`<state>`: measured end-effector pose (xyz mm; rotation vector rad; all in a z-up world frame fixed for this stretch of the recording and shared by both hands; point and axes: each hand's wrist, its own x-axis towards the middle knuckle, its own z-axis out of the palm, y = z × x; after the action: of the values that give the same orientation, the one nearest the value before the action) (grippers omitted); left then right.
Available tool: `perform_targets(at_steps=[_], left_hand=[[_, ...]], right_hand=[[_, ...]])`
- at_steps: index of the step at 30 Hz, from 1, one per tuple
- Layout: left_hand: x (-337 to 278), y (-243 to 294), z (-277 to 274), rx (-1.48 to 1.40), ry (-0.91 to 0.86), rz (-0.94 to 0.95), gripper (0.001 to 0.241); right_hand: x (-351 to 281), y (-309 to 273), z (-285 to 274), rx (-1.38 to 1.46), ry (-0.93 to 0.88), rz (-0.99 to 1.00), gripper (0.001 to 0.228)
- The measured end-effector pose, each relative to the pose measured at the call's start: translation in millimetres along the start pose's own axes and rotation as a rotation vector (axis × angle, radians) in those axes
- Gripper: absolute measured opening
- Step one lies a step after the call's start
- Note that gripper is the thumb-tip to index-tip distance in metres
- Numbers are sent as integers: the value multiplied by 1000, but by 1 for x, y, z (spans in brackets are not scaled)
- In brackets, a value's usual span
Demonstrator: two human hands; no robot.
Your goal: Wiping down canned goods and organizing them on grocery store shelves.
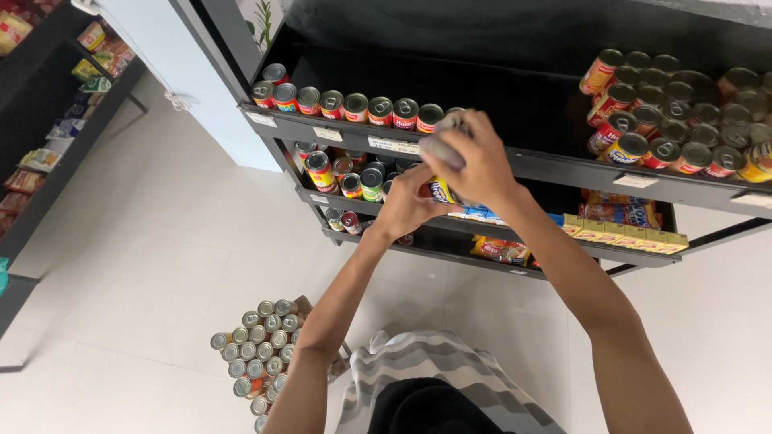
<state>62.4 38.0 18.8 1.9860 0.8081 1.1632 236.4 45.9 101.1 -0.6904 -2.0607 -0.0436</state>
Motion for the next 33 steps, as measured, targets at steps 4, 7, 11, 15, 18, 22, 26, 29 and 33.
perform_targets(at_steps=[4, 7, 11, 15, 18, 22, 26, 29, 33], left_hand=[[-1, 10, -2, -69, 66, 20, 71], [5, 5, 3, -701, 159, -97, 60], [8, -24, 39, -1342, 329, -176, 46], [8, -20, 56, -1430, 339, -266, 44], [22, -1, 45, -1306, 136, -195, 44], [73, 2, 39, -772, -77, -15, 51], [137, 9, 38, -60, -208, 65, 58], [179, -12, 45, 166, -231, 28, 57], [209, -33, 55, 424, -234, -21, 59]], right_hand=[[-11, 23, -5, -253, 53, 171, 27], [-21, 22, -3, -182, 159, 246, 26], [-31, -5, 11, -21, 335, -23, 22], [-44, 14, 8, -208, 548, -138, 23], [-58, 40, -24, -250, 526, 63, 26], [-70, 55, -52, -276, 500, 220, 23], [-88, 57, -74, -334, 439, 267, 22], [-103, 59, -87, -345, 412, 305, 23], [-120, 60, -99, -367, 384, 356, 26]])
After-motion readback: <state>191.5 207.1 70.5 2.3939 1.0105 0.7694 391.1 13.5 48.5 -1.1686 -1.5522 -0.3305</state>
